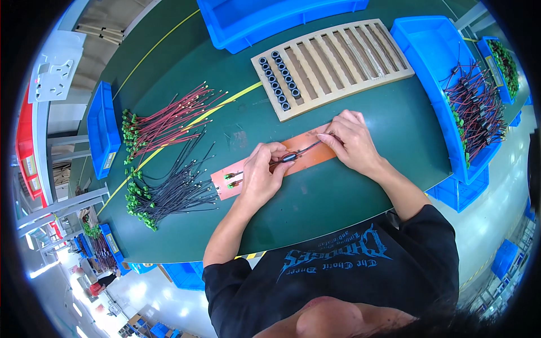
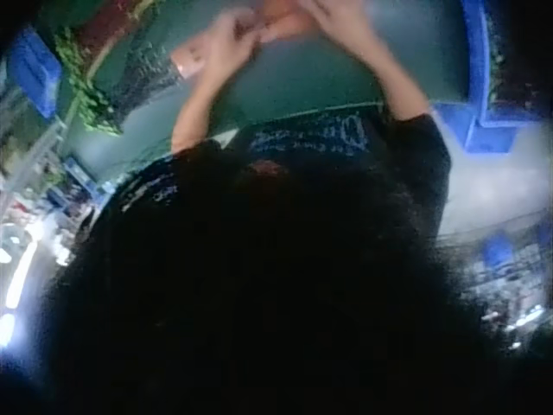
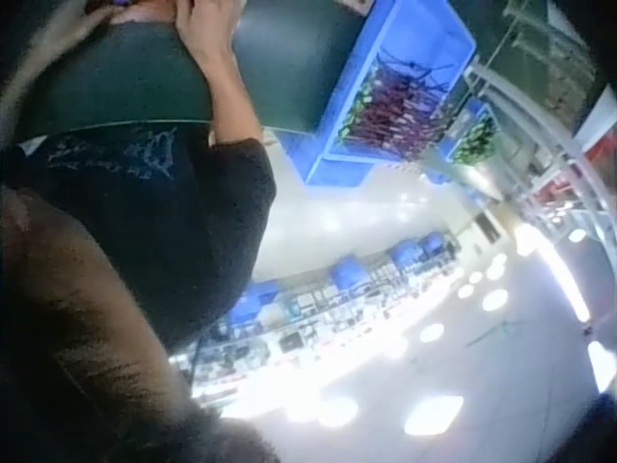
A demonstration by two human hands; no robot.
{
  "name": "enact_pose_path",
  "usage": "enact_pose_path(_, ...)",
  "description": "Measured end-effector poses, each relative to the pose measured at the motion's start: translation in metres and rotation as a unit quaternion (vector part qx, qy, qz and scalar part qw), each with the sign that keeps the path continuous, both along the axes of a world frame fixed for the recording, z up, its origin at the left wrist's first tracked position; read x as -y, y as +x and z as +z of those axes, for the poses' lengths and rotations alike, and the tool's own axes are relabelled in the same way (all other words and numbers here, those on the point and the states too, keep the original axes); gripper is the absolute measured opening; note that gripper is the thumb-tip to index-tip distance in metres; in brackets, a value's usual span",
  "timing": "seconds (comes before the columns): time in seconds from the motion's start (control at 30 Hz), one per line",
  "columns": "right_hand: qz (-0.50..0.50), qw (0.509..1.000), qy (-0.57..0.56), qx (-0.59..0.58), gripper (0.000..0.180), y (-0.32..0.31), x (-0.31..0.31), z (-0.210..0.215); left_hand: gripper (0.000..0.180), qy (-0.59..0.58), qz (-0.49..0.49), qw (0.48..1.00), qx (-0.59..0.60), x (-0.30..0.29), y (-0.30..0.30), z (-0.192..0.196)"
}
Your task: The person assembles wire harnesses by inserting green plastic connectors onto the ends of black and red wires. They work at a green table with blue bins and a wooden jig, handling the wires one by one and placing the finished units into a bin.
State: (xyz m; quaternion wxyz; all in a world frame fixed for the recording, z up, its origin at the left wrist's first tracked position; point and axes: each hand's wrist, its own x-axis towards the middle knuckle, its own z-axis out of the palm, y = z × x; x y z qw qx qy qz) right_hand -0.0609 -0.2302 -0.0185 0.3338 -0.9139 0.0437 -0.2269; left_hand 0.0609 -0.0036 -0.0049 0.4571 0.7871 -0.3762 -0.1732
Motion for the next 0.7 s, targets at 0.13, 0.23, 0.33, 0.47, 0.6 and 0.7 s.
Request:
enact_pose_path(0.13, -0.003, 1.0, 0.018, 0.0, 0.023, -0.001, 0.002, -0.003, 0.037, -0.005, -0.019, 1.0, 0.017, 0.003, 0.0, -0.002)
enact_pose_path(0.23, -0.009, 0.999, 0.031, -0.008, 0.024, -0.002, 0.004, -0.003, 0.042, -0.007, -0.026, 0.999, 0.034, 0.004, -0.001, -0.007)
enact_pose_path(0.33, -0.014, 1.0, 0.024, -0.004, 0.023, -0.002, 0.008, -0.002, 0.039, 0.005, -0.129, 0.992, 0.004, 0.02, 0.024, 0.019)
enact_pose_path(0.47, -0.011, 0.999, 0.021, 0.025, 0.021, 0.0, 0.005, -0.005, 0.022, 0.05, -0.223, 0.967, -0.112, 0.066, 0.048, 0.035)
enact_pose_path(0.6, -0.001, 0.999, 0.029, 0.017, 0.02, -0.002, 0.008, -0.006, 0.02, 0.222, -0.361, 0.891, -0.164, 0.102, 0.061, 0.033)
enact_pose_path(0.7, 0.002, 0.999, 0.049, 0.011, 0.021, -0.003, 0.01, -0.004, 0.02, 0.279, -0.336, 0.883, -0.172, 0.11, 0.054, 0.044)
